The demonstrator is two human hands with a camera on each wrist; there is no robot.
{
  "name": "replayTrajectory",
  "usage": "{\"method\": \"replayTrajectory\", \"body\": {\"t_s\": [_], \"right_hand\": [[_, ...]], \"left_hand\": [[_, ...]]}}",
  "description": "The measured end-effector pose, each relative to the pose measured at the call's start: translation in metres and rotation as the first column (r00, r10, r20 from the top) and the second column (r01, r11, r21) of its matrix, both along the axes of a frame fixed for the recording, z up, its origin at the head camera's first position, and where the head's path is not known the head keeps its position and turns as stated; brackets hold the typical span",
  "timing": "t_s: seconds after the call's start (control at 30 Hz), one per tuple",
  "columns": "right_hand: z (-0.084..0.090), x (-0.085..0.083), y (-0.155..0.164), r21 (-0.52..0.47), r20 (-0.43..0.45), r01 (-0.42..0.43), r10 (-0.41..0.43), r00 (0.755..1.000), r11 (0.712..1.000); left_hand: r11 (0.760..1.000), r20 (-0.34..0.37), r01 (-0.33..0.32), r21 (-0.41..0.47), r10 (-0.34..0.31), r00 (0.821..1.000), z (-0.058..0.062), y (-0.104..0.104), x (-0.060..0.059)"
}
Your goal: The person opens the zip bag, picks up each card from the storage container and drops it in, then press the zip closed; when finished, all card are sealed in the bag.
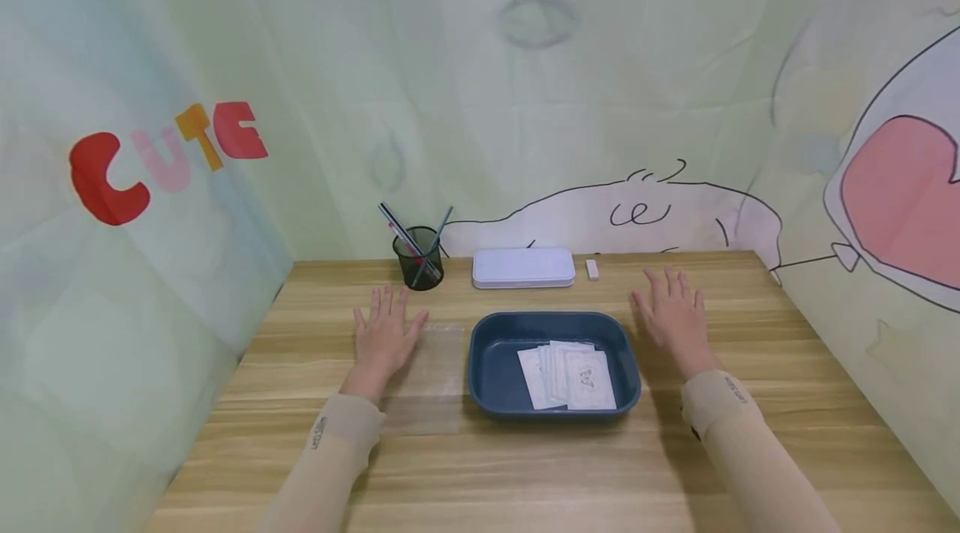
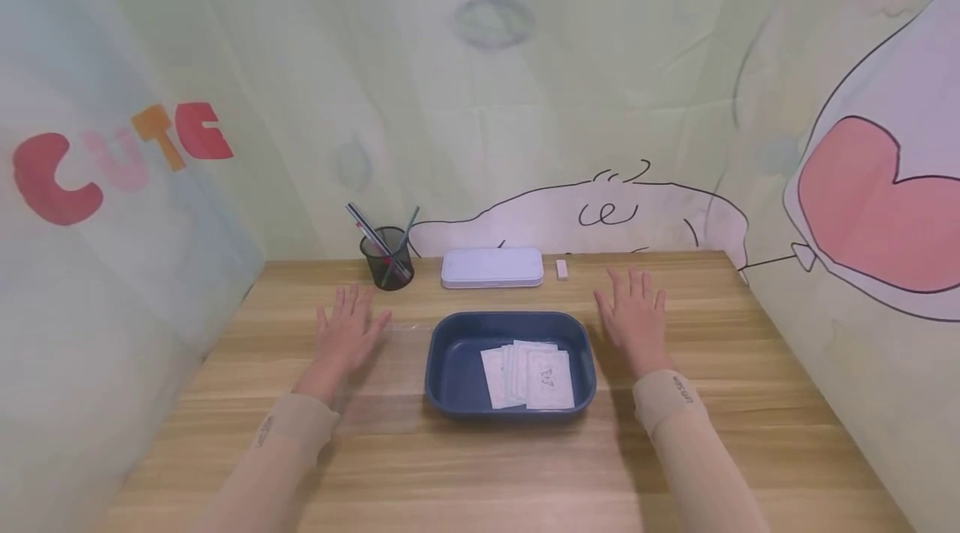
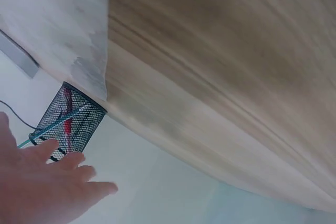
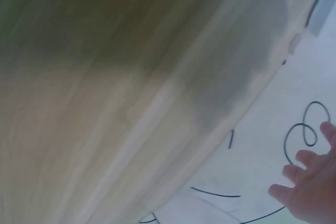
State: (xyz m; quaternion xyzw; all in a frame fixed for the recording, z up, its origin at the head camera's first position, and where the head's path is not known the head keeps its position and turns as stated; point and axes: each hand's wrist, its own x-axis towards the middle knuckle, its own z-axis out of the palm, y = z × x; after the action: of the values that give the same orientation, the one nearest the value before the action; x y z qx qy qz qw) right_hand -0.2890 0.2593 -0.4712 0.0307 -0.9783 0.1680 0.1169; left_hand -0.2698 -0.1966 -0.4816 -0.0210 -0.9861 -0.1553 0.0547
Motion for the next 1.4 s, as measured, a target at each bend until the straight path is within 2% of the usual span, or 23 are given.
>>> {"method": "replayTrajectory", "body": {"t_s": [0.17, 0.37, 0.53, 0.67, 0.87, 1.03, 1.13, 1.23, 1.33, 1.4], "right_hand": [[0.015, 0.003, -0.012, -0.073, -0.066, 0.02, -0.025, 0.998, 0.997], [0.035, 0.007, -0.034, -0.161, -0.045, -0.019, 0.011, 0.999, 0.987], [0.05, 0.012, -0.056, -0.282, -0.017, -0.109, 0.109, 0.994, 0.953], [0.064, 0.018, -0.079, -0.359, 0.009, -0.197, 0.214, 0.977, 0.912], [0.08, 0.035, -0.117, -0.412, 0.046, -0.296, 0.345, 0.938, 0.862], [0.086, 0.055, -0.147, -0.392, 0.098, -0.386, 0.455, 0.885, 0.835], [0.086, 0.066, -0.167, -0.392, 0.138, -0.437, 0.521, 0.842, 0.81], [0.083, 0.072, -0.187, -0.434, 0.163, -0.468, 0.578, 0.8, 0.77], [0.077, 0.077, -0.205, -0.502, 0.177, -0.463, 0.611, 0.772, 0.731], [0.072, 0.078, -0.215, -0.55, 0.182, -0.444, 0.62, 0.763, 0.707]], "left_hand": [[0.994, -0.04, -0.038, 0.102, 0.042, 0.998, 0.002, -0.001, 0.002], [0.976, -0.058, -0.08, 0.202, 0.093, 0.994, 0.006, -0.002, 0.008], [0.961, 0.023, -0.119, 0.25, 0.117, 0.993, 0.012, -0.007, 0.016], [0.955, 0.105, -0.14, 0.262, 0.116, 0.988, 0.019, -0.012, 0.021], [0.961, 0.183, -0.162, 0.223, 0.122, 0.976, 0.026, -0.019, 0.029], [0.958, 0.268, -0.208, 0.199, 0.151, 0.952, 0.027, -0.024, 0.035], [0.953, 0.309, -0.223, 0.205, 0.153, 0.939, 0.028, -0.026, 0.039], [0.952, 0.336, -0.211, 0.222, 0.129, 0.933, 0.03, -0.027, 0.042], [0.951, 0.35, -0.203, 0.232, 0.113, 0.93, 0.031, -0.027, 0.043], [0.952, 0.36, -0.204, 0.23, 0.111, 0.926, 0.032, -0.026, 0.043]]}}
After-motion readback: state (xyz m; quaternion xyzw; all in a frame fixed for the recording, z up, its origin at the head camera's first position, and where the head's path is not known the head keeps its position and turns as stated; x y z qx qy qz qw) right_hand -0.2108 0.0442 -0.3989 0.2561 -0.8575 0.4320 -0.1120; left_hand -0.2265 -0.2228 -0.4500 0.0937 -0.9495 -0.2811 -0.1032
